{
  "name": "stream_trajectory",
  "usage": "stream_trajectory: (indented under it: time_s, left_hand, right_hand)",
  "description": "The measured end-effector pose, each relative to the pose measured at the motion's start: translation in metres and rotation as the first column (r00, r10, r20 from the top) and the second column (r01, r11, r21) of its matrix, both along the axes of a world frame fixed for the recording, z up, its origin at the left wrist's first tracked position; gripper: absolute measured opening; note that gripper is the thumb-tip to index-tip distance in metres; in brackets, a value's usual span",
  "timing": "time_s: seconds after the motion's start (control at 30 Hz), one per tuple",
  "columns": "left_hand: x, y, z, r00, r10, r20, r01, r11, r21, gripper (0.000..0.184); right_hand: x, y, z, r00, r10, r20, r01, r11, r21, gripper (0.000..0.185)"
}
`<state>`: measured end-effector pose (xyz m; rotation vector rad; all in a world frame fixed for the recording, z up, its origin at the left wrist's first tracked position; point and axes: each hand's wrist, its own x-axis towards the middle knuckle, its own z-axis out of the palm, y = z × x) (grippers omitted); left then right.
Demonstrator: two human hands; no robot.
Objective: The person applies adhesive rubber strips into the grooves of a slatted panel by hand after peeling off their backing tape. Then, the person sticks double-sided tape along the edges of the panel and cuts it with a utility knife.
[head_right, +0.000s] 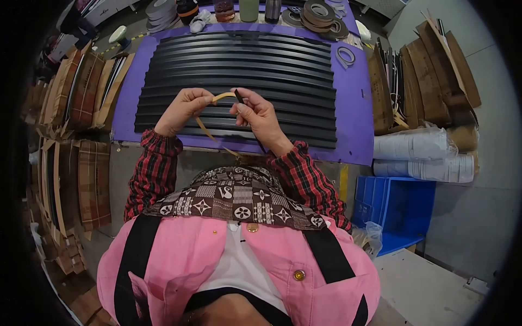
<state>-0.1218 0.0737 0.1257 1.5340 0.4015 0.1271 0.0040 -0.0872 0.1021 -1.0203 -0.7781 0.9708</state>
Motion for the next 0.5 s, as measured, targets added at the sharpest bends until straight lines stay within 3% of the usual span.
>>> stream_trajectory:
  time_s: [0.17,0.23,0.37,0.5]
  left_hand:
    - [-0.002,-0.001,-0.012,1.000,-0.025,0.000,0.025,0.999,-0.034,0.016]
    - [-0.001,-0.003,-0.004,0.999,-0.013,-0.045,0.011,0.999,-0.045,0.015]
    - [-0.004,-0.004,-0.014,0.998,-0.025,-0.063,0.028,0.998,0.049,0.015]
    - [-0.007,-0.005,-0.028,0.997,-0.066,-0.028,0.065,0.998,-0.013,0.015]
  right_hand:
    - [0.002,-0.002,-0.001,1.000,0.005,0.014,-0.006,0.999,0.041,0.030]
    - [0.004,-0.002,-0.002,0.998,-0.031,0.051,0.032,0.999,-0.024,0.029]
    - [0.004,-0.001,-0.020,0.998,-0.058,0.005,0.059,0.998,-0.034,0.020]
    - [0.008,-0.003,-0.028,1.000,0.022,0.013,-0.021,0.998,-0.066,0.016]
